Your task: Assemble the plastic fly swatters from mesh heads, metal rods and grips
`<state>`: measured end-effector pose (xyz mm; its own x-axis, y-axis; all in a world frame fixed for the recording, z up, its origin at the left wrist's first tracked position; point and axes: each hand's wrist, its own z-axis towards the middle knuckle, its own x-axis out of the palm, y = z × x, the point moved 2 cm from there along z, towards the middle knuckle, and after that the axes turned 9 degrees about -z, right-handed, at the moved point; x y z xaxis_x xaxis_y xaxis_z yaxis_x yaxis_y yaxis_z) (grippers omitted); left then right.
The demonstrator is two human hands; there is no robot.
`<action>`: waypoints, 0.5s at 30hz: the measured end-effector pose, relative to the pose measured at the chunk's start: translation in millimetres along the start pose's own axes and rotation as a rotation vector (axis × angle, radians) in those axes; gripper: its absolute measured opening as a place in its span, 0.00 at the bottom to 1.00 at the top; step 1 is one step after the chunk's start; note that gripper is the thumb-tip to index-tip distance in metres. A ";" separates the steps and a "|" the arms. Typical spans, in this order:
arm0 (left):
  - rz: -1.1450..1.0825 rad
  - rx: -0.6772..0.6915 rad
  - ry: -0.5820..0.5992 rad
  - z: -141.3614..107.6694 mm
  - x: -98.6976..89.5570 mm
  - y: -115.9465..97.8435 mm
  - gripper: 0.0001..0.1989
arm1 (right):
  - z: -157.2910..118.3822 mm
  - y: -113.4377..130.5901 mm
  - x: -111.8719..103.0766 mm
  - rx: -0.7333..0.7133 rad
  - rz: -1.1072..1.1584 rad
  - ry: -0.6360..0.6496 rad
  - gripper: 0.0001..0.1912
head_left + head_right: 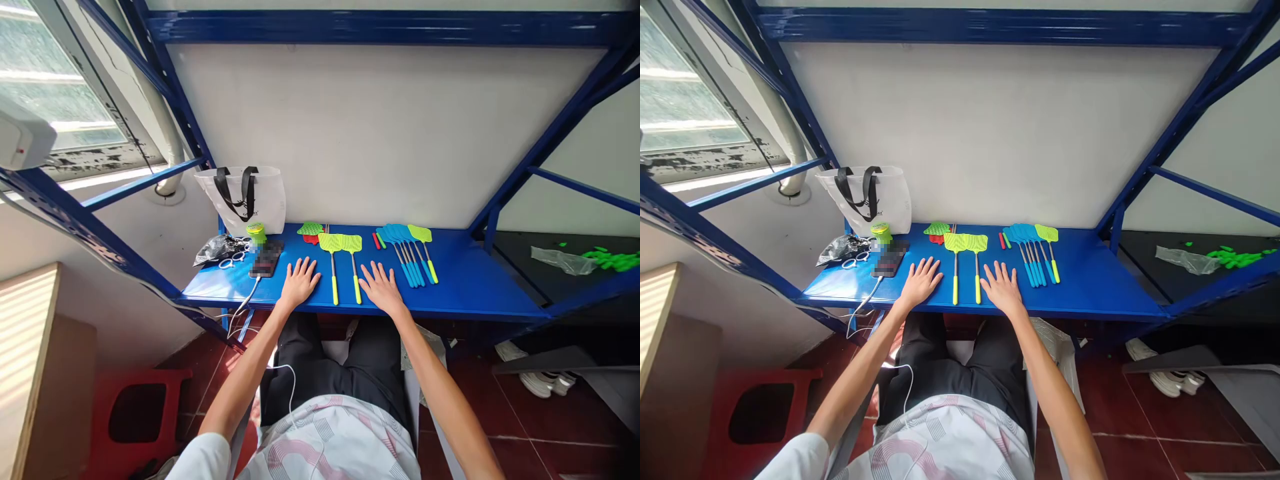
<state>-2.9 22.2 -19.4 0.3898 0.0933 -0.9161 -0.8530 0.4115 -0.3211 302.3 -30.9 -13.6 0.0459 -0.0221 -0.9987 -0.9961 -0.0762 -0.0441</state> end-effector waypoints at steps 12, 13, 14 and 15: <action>-0.030 0.068 -0.035 10.6 -8.0 6.3 0.26 | 5.3 -9.4 -14.9 -0.086 -0.004 -0.205 0.31; -0.032 0.080 -0.036 15.1 -10.9 8.9 0.24 | 13.6 -13.1 -16.9 -0.089 0.008 -0.228 0.30; -0.037 0.089 -0.038 19.4 -13.4 12.1 0.22 | 21.8 -16.4 -17.5 -0.088 0.024 -0.246 0.30; -0.047 0.093 -0.046 22.9 -15.2 15.9 0.21 | 28.9 -19.1 -16.4 -0.084 0.041 -0.258 0.30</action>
<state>-14.4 48.1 -5.1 0.4462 0.1124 -0.8879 -0.7982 0.4986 -0.3380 318.4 -0.3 2.9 -0.0257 0.2271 -0.9735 -0.9866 -0.1627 -0.0120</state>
